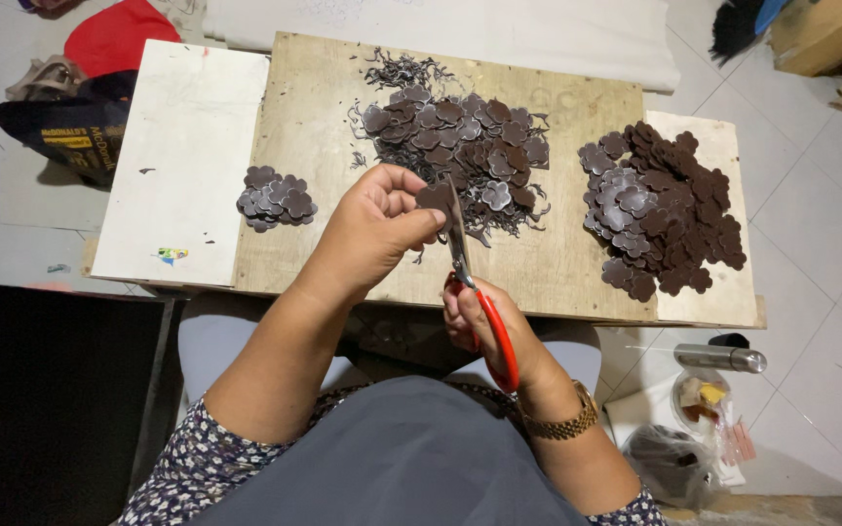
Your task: The person uses red-handled scissors to cut dark brown flower-shaped pieces from a sheet of material. They trim the edges of each piece and place the finished shapes into a pile on the wooden board.
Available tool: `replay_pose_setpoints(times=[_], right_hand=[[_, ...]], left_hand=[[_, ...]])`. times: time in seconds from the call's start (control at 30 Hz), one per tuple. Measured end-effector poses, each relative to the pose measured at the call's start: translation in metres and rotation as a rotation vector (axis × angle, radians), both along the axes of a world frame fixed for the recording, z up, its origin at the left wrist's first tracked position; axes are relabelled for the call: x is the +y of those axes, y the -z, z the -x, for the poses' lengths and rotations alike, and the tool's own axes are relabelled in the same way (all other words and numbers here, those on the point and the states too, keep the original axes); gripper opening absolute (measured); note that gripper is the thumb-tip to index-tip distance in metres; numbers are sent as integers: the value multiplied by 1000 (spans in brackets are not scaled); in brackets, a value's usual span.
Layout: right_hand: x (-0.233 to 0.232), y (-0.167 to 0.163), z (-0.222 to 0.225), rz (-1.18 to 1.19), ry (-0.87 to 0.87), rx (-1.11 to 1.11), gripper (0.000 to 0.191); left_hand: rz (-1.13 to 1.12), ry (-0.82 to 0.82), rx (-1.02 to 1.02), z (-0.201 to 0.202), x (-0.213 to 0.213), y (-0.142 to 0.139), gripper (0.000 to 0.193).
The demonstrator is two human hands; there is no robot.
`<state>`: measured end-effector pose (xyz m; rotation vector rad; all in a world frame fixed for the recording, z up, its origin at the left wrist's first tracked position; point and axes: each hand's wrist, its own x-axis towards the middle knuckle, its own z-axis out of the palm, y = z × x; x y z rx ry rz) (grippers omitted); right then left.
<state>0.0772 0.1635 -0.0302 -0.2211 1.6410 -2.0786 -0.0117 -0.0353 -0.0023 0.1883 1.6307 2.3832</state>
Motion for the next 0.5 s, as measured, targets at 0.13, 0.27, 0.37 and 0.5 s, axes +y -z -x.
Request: replay_pose_setpoints(times=[0.13, 0.27, 0.37, 0.5], right_hand=[[1, -5, 1, -2, -62, 74, 43], [1, -7, 1, 43, -51, 30, 43], [2, -8, 1, 66, -47, -15, 43], [3, -8, 2, 60, -50, -19, 42]], left_hand=[[-8, 36, 28, -3, 3, 2, 33], [-31, 35, -36, -3, 4, 0, 27], [-66, 30, -166, 0, 1, -4, 20], [-79, 35, -221, 2, -1, -6, 17]])
